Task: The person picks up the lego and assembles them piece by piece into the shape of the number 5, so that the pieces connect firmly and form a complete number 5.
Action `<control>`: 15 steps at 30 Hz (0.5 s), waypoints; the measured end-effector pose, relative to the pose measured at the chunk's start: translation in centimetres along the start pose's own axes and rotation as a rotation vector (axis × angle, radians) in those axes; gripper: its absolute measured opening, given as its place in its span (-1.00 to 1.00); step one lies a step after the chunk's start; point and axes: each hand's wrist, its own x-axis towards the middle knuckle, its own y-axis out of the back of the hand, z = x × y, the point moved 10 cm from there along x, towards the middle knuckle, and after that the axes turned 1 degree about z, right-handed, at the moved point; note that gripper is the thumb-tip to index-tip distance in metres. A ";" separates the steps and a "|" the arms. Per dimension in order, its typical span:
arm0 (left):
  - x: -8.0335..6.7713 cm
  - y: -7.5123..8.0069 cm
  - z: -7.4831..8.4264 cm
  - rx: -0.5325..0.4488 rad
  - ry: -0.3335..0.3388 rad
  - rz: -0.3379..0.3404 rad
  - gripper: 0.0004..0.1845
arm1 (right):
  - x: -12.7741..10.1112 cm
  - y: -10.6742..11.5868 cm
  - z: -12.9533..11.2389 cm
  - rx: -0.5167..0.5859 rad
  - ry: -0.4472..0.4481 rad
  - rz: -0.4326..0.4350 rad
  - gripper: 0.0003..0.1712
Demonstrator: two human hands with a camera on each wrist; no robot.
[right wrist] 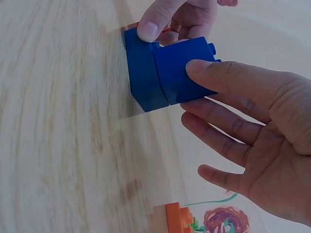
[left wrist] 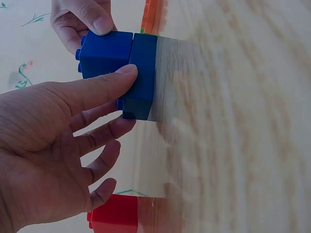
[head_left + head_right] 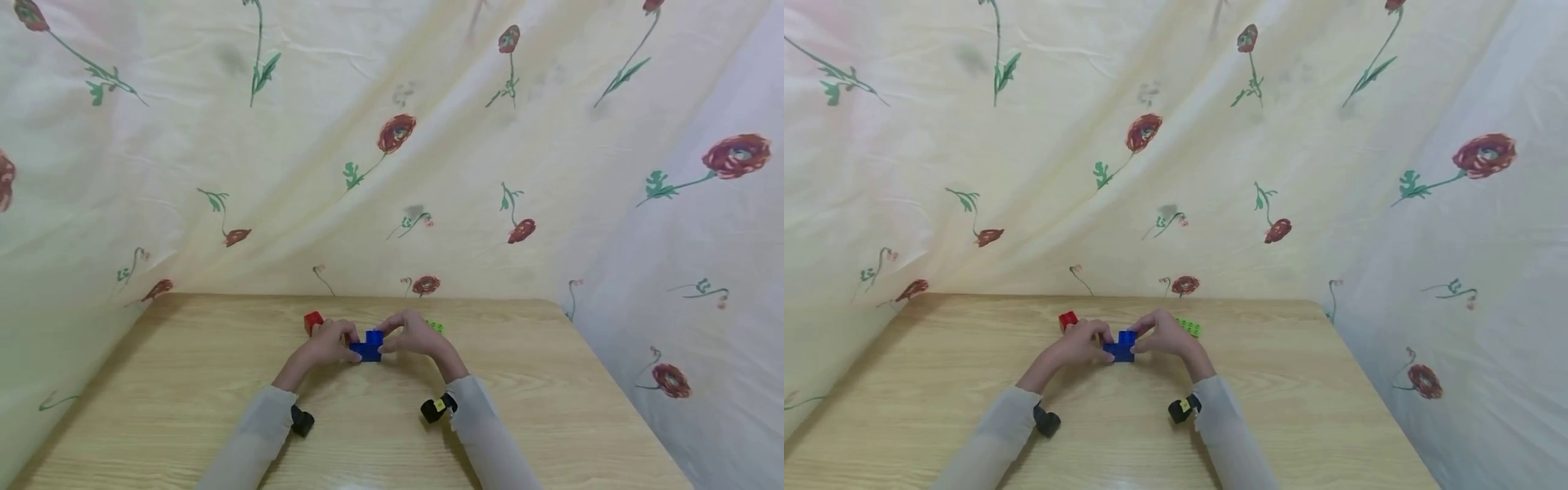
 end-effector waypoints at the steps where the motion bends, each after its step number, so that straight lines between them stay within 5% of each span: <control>1: 0.0 0.0 0.0 0.000 -0.002 0.000 -0.77 | 0.0 0.0 0.0 0.006 -0.002 0.001 -0.67; 15: -0.2 0.2 0.1 -0.020 -0.010 -0.013 -0.78 | 0.2 0.0 0.4 0.043 -0.007 0.006 -0.69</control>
